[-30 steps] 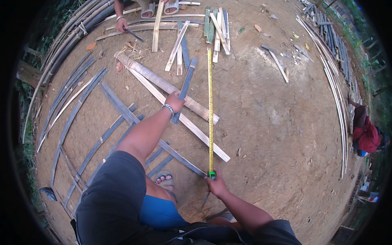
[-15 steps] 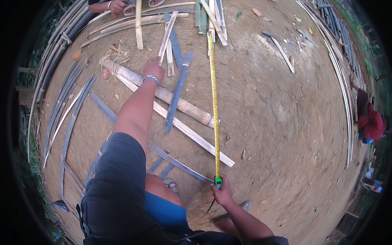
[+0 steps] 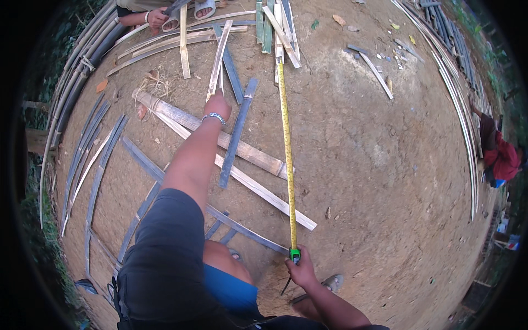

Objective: The person assembles a bamboo frame on the ground, using a hammer to drive nails into the joints and a tape measure to verify dimensions. They handle multiple bamboo strips, aligning them into a grid structure and securing them with nails.

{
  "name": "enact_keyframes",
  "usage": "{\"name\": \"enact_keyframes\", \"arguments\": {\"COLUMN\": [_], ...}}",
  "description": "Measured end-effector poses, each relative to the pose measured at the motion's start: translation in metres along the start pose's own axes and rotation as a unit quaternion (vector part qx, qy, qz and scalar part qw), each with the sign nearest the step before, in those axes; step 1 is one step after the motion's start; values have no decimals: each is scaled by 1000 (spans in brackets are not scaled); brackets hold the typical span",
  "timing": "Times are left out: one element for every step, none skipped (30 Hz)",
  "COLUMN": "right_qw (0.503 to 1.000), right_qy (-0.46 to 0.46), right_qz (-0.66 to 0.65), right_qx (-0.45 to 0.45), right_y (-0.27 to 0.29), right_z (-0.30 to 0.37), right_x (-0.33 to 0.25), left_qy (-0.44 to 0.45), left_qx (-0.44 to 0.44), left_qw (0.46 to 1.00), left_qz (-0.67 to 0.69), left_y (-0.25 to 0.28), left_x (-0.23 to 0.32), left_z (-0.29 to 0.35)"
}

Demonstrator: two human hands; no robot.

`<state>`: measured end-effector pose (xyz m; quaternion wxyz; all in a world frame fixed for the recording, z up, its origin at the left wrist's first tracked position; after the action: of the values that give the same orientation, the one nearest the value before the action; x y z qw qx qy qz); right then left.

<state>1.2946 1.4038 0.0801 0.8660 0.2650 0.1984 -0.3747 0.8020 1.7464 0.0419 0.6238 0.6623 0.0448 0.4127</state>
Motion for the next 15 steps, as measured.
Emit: {"name": "enact_keyframes", "arguments": {"right_qw": [1000, 1000, 1000, 1000, 999, 999, 998, 997, 996, 996, 995, 994, 993, 991, 990], "right_qy": [4, 9, 11, 11, 11, 23, 37, 51, 51, 48, 46, 37, 26, 14, 8], "right_qz": [2, 4, 7, 8, 9, 19, 31, 43, 38, 34, 28, 25, 22, 19, 25], "right_qx": [-1, -4, -15, -22, -30, -33, -36, -40, -55, -67, -80, -97, -115, -132, -137], "right_y": [-1, -1, -2, -1, -1, 1, 1, 1, -3, -5, -7, -9, -11, -15, -17], "right_z": [-1, -2, -3, -5, -6, -8, -10, -12, -13, -14, -16, -20, -25, -28, -31], "right_x": [-5, -10, -15, -19, -23, -26, -30, -33, -36, -38, -39, -37, -33, -28, -23], "left_qy": [-11, 53, 115, 170, 198, 200, 201, 201, 192, 183, 174, 183, 194, 205, 205], "left_qx": [-5, -41, -74, -110, -126, -143, -158, -172, -174, -179, -184, -211, -238, -266, -278], "left_qw": [1000, 979, 925, 838, 769, 744, 718, 691, 699, 705, 712, 705, 696, 686, 686], "left_qz": [24, 193, 356, 507, 595, 622, 648, 673, 667, 661, 655, 652, 649, 646, 641], "left_y": [4, 4, 3, 0, 2, 6, 13, 16, 23, 24, 25, 22, 17, 13, 8], "left_x": [-2, -13, -23, -19, -19, -16, -17, -19, -30, -38, -45, -50, -56, -60, -63], "left_z": [-1, 0, 4, 12, 28, 45, 61, 77, 94, 110, 124, 139, 157, 171, 183]}}
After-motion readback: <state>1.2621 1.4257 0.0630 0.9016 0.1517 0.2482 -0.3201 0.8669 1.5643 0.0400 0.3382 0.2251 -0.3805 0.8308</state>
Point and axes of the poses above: each hand's wrist, its own z-axis away from the middle knuckle, its own y-axis out of the back of the hand, x = y × z, the point moved 6 cm from there along -z, towards the middle knuckle, and after that the axes turned 7 degrees about z, right-handed, at the moved point
